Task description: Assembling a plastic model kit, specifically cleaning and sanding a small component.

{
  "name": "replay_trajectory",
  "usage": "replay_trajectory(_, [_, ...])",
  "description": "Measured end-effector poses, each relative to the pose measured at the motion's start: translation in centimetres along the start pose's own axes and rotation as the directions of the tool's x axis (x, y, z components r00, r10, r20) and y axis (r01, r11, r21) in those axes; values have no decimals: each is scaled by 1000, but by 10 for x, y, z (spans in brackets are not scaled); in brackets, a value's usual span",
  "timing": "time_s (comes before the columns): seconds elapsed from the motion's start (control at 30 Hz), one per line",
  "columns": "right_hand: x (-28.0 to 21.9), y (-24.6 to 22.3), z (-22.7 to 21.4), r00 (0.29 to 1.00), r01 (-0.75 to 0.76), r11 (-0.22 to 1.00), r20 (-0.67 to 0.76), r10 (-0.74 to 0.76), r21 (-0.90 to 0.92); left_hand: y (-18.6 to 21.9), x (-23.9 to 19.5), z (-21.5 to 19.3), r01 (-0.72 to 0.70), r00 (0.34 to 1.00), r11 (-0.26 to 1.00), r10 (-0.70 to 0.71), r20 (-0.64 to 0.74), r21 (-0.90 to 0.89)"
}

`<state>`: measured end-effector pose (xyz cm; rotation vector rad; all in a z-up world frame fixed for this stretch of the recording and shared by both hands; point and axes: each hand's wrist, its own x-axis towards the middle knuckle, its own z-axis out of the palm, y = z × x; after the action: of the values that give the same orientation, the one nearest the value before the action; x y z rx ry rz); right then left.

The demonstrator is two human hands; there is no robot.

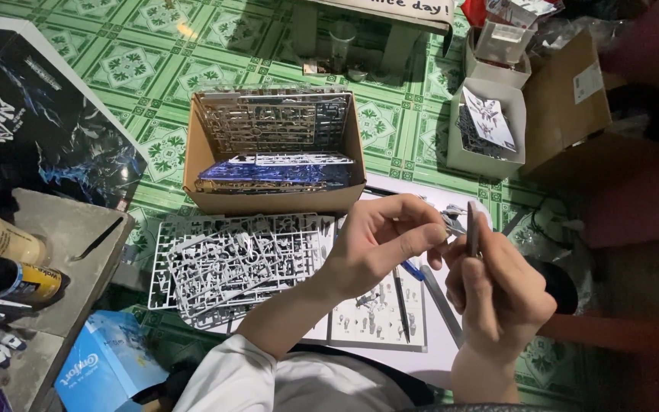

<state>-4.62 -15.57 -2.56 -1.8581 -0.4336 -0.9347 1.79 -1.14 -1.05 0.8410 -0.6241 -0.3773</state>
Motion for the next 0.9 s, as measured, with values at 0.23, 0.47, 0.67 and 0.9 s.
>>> replay_trajectory(0.23, [5,1,-7,949,-311,867,78,305,389,7,-3,3,-3,1000,1000,3,-13,17])
replay_trajectory(0.47, [4,1,-6,947,-320,882,97,306,345,-1,-3,2,-4,999,1000,4,-49,-5])
replay_trajectory(0.67, [2,7,3,1000,-9,995,27,7,99,-3,-2,1,0,997,997,6,-78,72])
replay_trajectory(0.9, [-3,8,3,1000,1,999,14,0,-48,-10,0,-1,0,997,998,6,-82,68])
